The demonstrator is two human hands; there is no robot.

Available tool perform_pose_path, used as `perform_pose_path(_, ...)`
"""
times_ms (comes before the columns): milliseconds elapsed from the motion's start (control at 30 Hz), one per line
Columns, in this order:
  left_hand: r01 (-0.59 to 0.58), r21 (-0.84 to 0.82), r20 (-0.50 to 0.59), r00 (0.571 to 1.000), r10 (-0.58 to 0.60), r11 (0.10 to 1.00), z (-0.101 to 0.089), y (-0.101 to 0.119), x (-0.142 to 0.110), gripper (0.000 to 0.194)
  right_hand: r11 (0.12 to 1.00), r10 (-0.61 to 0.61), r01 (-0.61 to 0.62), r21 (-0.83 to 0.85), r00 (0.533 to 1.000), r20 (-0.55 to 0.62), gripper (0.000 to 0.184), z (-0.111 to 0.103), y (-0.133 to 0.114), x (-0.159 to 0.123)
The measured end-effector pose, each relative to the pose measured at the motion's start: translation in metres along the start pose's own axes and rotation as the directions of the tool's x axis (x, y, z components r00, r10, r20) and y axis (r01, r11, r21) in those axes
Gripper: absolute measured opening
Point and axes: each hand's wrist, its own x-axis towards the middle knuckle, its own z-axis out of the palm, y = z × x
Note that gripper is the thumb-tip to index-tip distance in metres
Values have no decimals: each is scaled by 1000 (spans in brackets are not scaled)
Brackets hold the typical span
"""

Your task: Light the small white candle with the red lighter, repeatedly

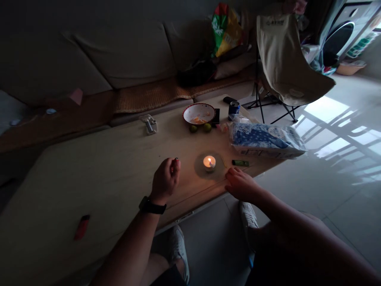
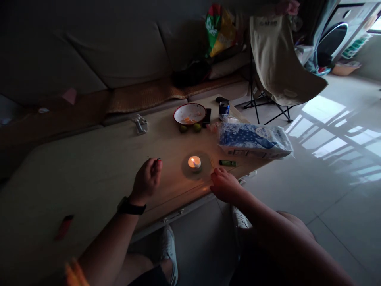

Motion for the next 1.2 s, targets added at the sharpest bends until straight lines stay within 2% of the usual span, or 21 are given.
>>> perform_pose_path(467, 1, 24, 33, 999, -2, 1000, -2, -1, -3, 27, 1000, -10, 10, 22, 1000, 11, 18, -3, 0, -2)
perform_pose_path(700, -24, 45, 39, 999, 22, 999, 0, 7, -2, 28, 1000, 2, -2, 16, 1000, 8, 20, -5, -2, -1)
perform_pose_path(1200, -259, 171, 114, 964, 242, 951, 27, 44, 11, 25, 1000, 2, -2, 2, 1000, 10, 22, -1, 1, -1)
